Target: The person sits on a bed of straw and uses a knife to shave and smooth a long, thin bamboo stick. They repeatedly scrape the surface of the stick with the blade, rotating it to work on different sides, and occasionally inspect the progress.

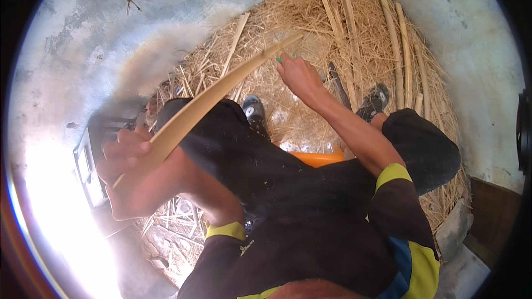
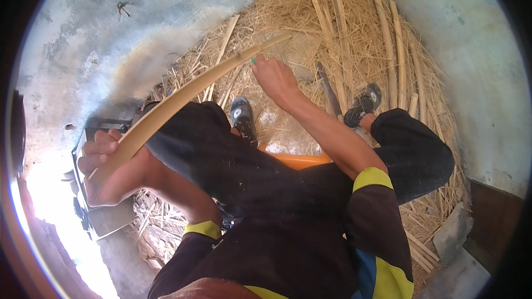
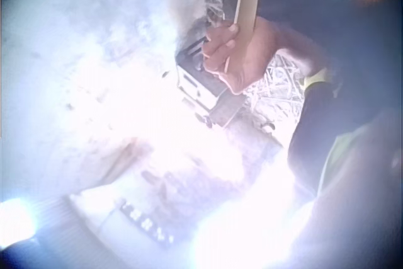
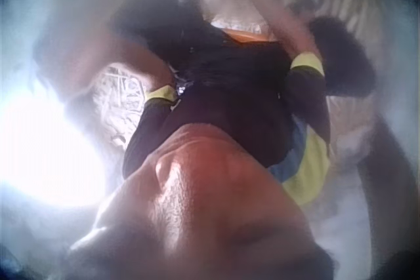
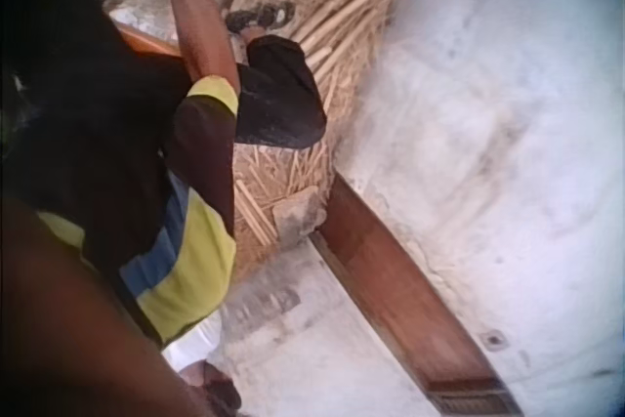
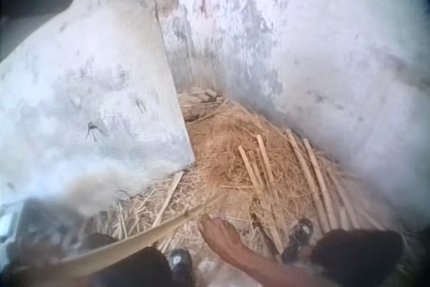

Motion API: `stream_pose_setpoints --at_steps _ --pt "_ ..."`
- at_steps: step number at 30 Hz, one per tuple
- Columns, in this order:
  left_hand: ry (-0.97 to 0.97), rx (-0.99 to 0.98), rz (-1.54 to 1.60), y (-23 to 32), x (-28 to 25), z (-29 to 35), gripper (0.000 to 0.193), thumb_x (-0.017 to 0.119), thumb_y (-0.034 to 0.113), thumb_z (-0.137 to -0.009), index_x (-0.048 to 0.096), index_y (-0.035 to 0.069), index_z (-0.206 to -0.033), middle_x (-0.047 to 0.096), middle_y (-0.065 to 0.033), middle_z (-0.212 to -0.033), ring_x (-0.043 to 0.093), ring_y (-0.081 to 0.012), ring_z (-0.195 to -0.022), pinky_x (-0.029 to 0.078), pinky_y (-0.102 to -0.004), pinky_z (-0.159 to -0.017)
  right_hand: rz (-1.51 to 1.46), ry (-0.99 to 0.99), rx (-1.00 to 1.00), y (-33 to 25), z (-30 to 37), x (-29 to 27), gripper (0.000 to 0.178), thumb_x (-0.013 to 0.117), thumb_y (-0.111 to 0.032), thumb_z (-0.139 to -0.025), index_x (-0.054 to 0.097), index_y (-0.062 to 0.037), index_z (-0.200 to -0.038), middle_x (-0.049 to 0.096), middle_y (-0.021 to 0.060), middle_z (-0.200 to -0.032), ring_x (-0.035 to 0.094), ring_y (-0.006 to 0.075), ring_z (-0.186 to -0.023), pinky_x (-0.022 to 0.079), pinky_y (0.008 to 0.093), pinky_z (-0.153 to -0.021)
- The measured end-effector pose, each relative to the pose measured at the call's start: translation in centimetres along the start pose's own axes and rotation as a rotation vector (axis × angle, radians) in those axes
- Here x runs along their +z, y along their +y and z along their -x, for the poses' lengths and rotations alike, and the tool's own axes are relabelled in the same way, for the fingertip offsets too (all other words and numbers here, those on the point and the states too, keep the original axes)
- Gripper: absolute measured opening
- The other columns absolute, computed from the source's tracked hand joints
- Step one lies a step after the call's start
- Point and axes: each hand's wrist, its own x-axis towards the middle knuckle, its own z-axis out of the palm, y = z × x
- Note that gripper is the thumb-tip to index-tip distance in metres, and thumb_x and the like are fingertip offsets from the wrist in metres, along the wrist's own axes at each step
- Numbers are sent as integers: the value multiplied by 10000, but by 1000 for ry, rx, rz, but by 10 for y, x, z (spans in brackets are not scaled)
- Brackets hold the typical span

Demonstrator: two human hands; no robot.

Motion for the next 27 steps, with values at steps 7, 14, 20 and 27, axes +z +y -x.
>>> stream_pose_setpoints --at_steps 7,14,20,27 --pt "81 70 -57 1 0 1 241 402 222 -674 270 134 -492 293 -17 -498 285 -146 -404 215 -248 -374 6 -92 73 12 -7 0 288 446 -244 -947 557 14 -1010 603 271 -674 634 408 -664 515 500 -620" --pt "19 -16 30 5 3 0 237 403 247 -702 324 107 -528 296 -45 -500 280 -139 -404 203 -240 -391 164 -138 7 70 -25 33 298 473 -219 -909 585 44 -993 638 266 -796 642 413 -760 525 482 -675" --pt "62 -61 6 6 4 6 260 399 323 -653 328 119 -510 305 -43 -491 211 -123 -424 170 -245 -415 133 -56 190 89 -37 24 346 438 -269 -929 588 42 -958 636 277 -828 635 417 -800 515 482 -722" --pt "-472 -4 272 2 -15 4 300 367 328 -771 396 130 -548 401 -48 -495 227 -121 -398 175 -249 -402 -187 -38 179 13 5 -34 427 316 -312 -989 578 25 -1003 621 252 -711 625 409 -715 489 484 -673"
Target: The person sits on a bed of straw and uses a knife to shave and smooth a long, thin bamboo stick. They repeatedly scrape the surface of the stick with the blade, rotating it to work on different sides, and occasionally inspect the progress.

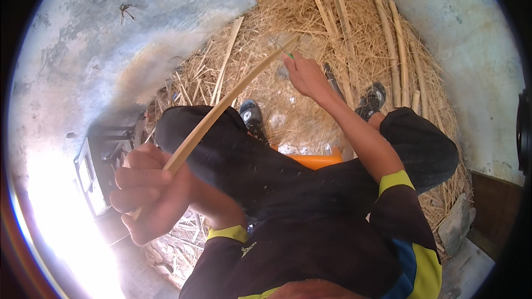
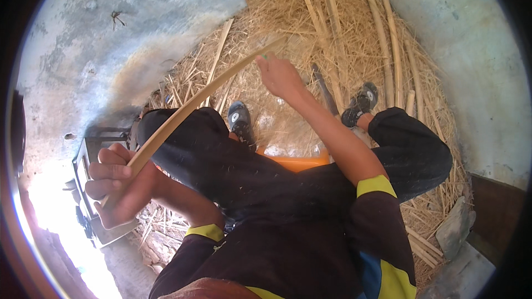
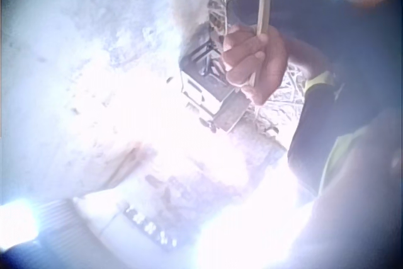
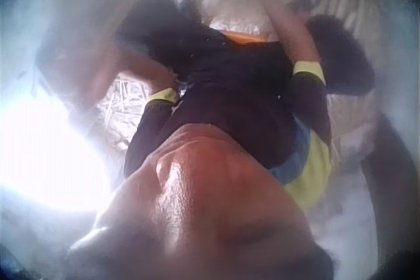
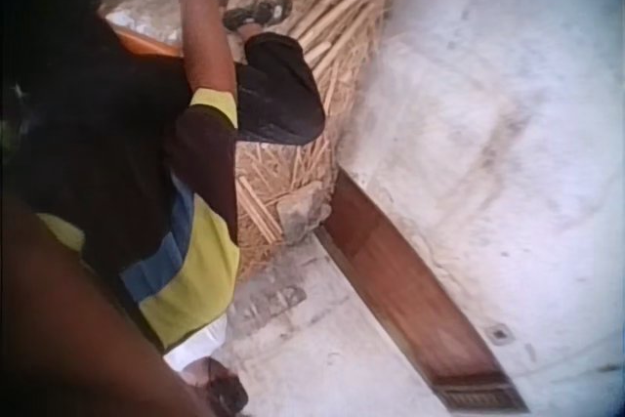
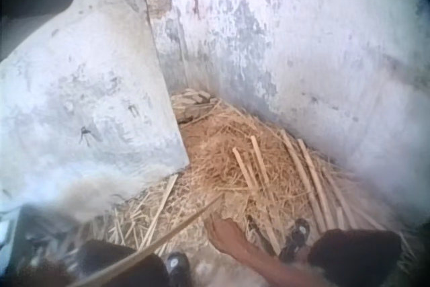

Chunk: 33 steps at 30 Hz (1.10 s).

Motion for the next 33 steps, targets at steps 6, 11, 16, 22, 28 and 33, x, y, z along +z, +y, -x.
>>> stream_pose_setpoints --at_steps 6,11,16,22,28,33 --pt "-317 66 203 -4 -9 3 378 400 403 -797 440 110 -562 424 -39 -457 221 -98 -389 158 -255 -415 -333 -66 -304 -84 110 -26 428 320 -341 -1002 532 -8 -837 516 197 -537 557 386 -533 430 468 -525" --pt "-427 23 250 2 2 4 565 247 441 -938 449 91 -543 480 -57 -470 238 -114 -394 194 -274 -436 -302 -40 -226 -63 129 -1 392 370 -342 -994 528 -15 -846 521 195 -563 545 403 -548 410 461 -511" --pt "-215 -31 8 17 13 23 530 215 368 -948 402 97 -533 457 -73 -475 314 -149 -405 253 -301 -445 -374 69 -383 -96 158 -8 353 423 -324 -981 524 -15 -844 519 190 -570 542 409 -557 403 452 -503" --pt "-112 -130 222 31 23 44 467 248 325 -923 357 104 -526 344 -33 -434 398 -164 -373 298 -298 -417 -534 -52 -259 -77 155 5 268 480 -276 -960 522 -35 -851 509 174 -555 548 383 -536 398 437 -487" --pt "-85 -77 274 26 30 42 444 291 247 -909 390 58 -519 383 -66 -415 399 -189 -316 286 -287 -320 -222 149 -401 -74 152 10 262 490 -265 -951 514 -45 -810 513 185 -530 550 384 -496 412 456 -452" --pt "-33 -100 226 28 33 43 443 302 266 -886 375 77 -492 352 -54 -394 352 -175 -298 252 -291 -327 -268 84 -380 -94 163 -1 269 438 -222 -960 523 -19 -806 499 212 -579 540 418 -551 406 455 -476"
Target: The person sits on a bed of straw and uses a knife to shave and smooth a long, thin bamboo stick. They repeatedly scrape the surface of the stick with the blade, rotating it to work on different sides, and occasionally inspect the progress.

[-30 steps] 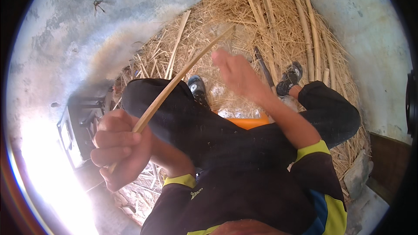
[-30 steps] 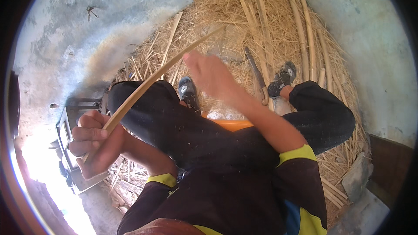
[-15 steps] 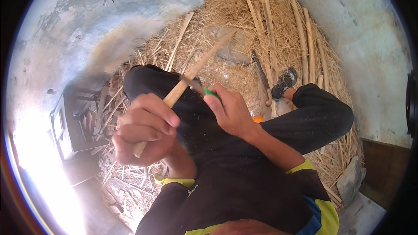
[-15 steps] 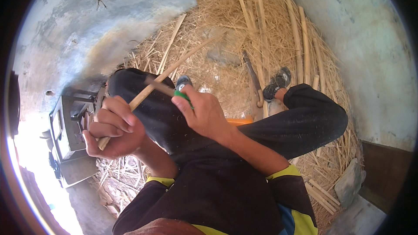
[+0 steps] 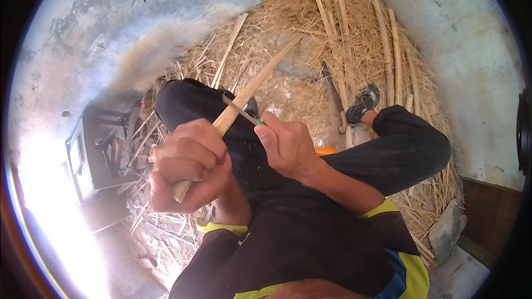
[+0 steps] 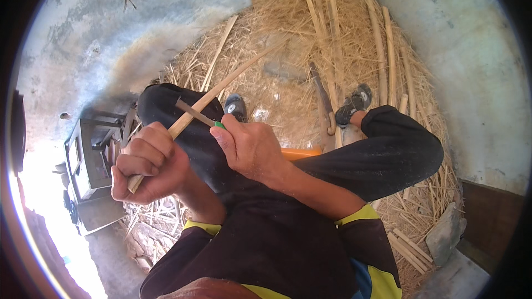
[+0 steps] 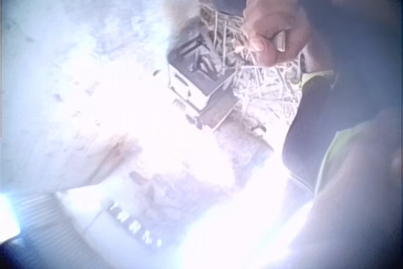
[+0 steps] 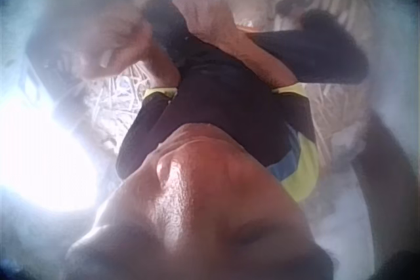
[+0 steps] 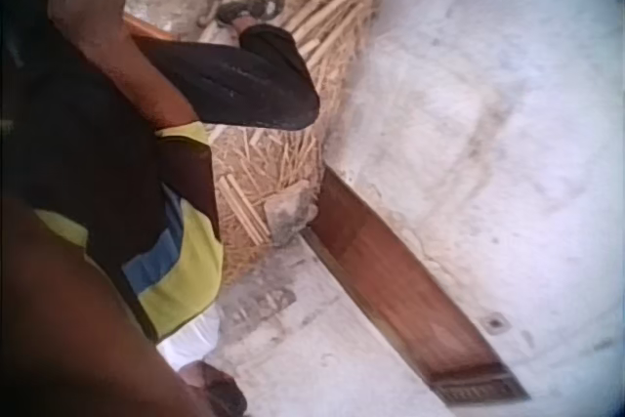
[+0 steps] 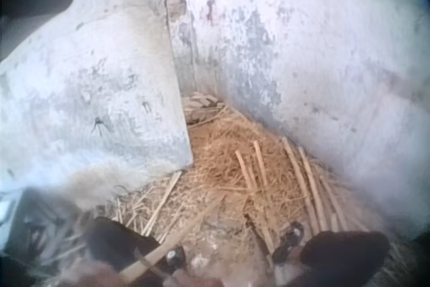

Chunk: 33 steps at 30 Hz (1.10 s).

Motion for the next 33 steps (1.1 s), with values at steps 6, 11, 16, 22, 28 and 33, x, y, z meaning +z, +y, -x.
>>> stream_pose_setpoints --at_steps 6,11,16,22,28,33 --pt "15 2 23 1 -4 -3 447 298 276 -889 385 67 -503 353 -61 -393 351 -178 -298 248 -289 -328 88 5 52 3 -9 -2 283 431 -235 -965 548 -21 -821 520 216 -575 547 421 -553 419 468 -481" --pt "-15 -35 26 -2 2 1 422 302 308 -885 340 103 -518 294 -21 -421 269 -138 -351 218 -294 -393 190 105 -27 22 -16 4 279 426 -241 -968 555 -31 -836 525 211 -568 552 420 -556 426 474 -487" --pt "41 8 34 -2 1 -1 425 308 279 -875 366 80 -504 327 -50 -391 316 -167 -303 228 -291 -342 143 32 64 28 -11 7 335 427 -315 -970 565 -38 -842 563 218 -558 580 412 -536 469 485 -494" --pt "41 -57 38 2 -12 -3 395 279 299 -878 366 83 -559 306 -41 -443 264 -158 -378 237 -314 -431 140 -15 125 34 -32 -1 313 384 -260 -974 556 -31 -848 566 209 -656 564 422 -611 448 487 -545" --pt "222 -64 -1 0 -7 -5 403 263 310 -883 356 85 -562 282 -46 -457 282 -168 -399 251 -316 -439 113 -14 84 35 -24 17 330 394 -269 -981 553 -18 -837 546 220 -623 558 422 -592 430 476 -530" --pt "265 -96 -44 9 -20 -4 402 265 318 -886 342 89 -565 265 -46 -470 290 -174 -413 262 -317 -446 -3 -44 -2 3 -25 21 367 409 -300 -980 559 -11 -812 554 226 -639 558 430 -608 434 479 -543"
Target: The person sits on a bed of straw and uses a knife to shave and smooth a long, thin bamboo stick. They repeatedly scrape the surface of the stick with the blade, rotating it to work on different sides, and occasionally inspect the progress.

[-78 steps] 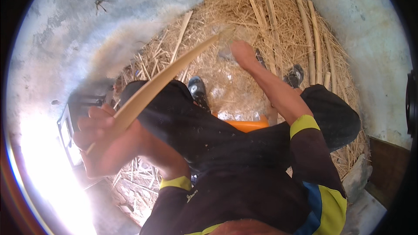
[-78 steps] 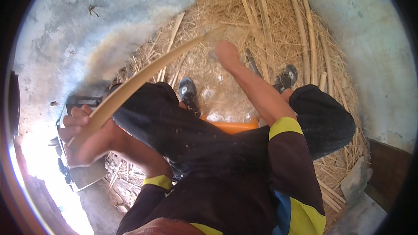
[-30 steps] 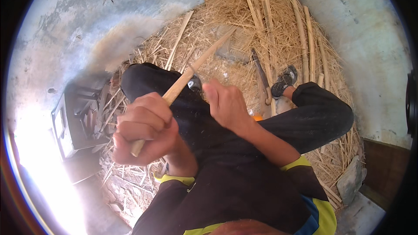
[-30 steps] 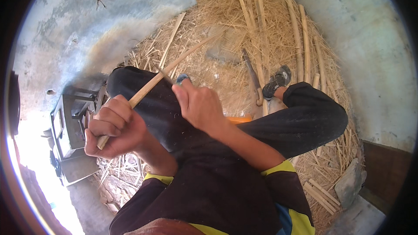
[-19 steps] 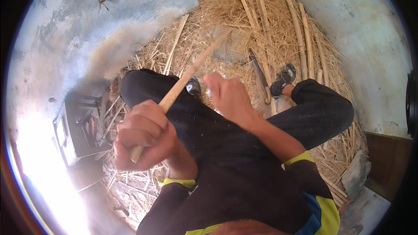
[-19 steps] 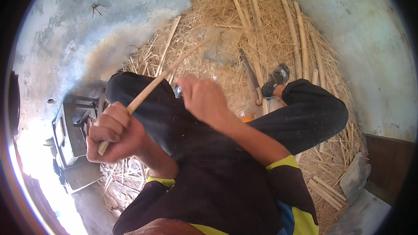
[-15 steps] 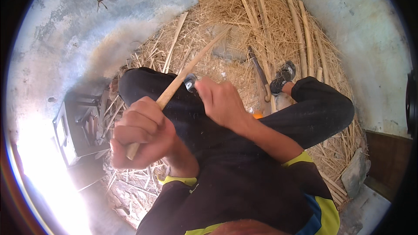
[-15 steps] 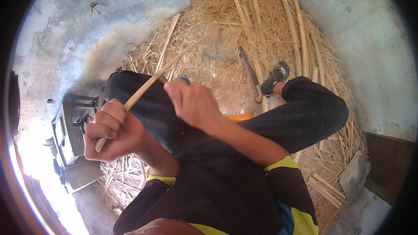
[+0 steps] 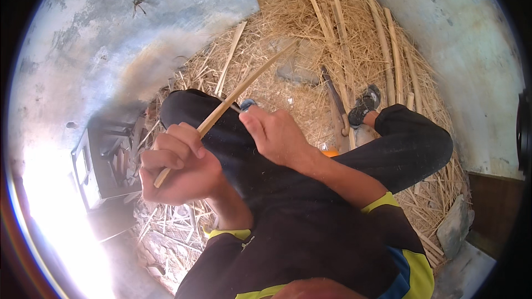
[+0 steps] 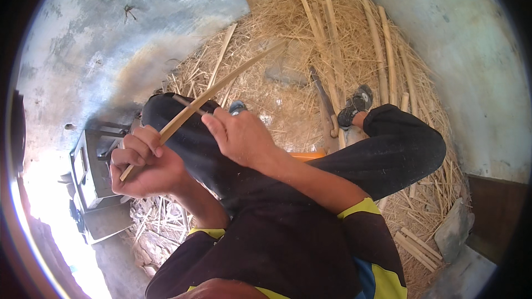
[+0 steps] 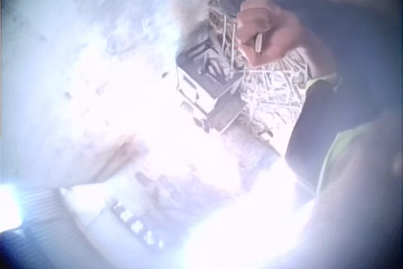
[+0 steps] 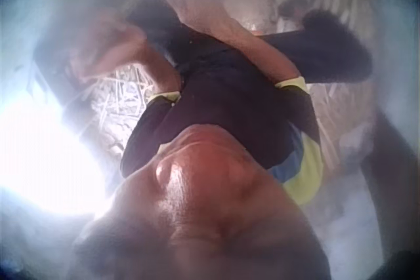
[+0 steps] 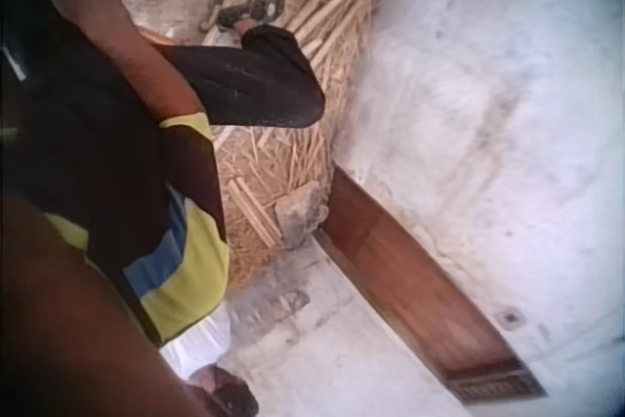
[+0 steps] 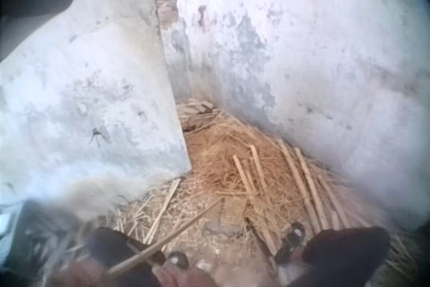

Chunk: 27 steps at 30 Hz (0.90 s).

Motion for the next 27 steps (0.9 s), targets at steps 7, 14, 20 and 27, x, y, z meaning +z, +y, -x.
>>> stream_pose_setpoints --at_steps 7,14,20,27 --pt "13 24 37 -3 3 -3 382 293 324 -885 328 106 -574 246 -33 -500 247 -148 -439 287 -314 -469 75 -55 185 16 -13 -14 360 419 -300 -973 615 -20 -861 608 236 -763 587 433 -721 475 484 -638" --pt "59 -6 -34 1 -2 2 327 325 300 -861 257 129 -591 200 -6 -573 204 -126 -536 201 -300 -526 29 -89 243 14 -16 -16 447 400 -384 -971 631 -13 -877 623 258 -815 594 452 -782 480 501 -726" --pt "-44 7 18 -2 15 6 339 313 294 -872 281 119 -584 226 -15 -540 222 -134 -501 224 -303 -511 8 38 110 26 -15 -9 439 384 -357 -977 644 -14 -888 613 262 -741 604 439 -715 490 504 -671" --pt "-33 14 19 -3 10 -3 354 284 264 -881 285 109 -562 241 -25 -513 244 -151 -473 243 -316 -496 8 -63 2 12 -19 -11 451 343 -339 -992 668 -40 -895 618 237 -706 602 433 -675 495 485 -630"
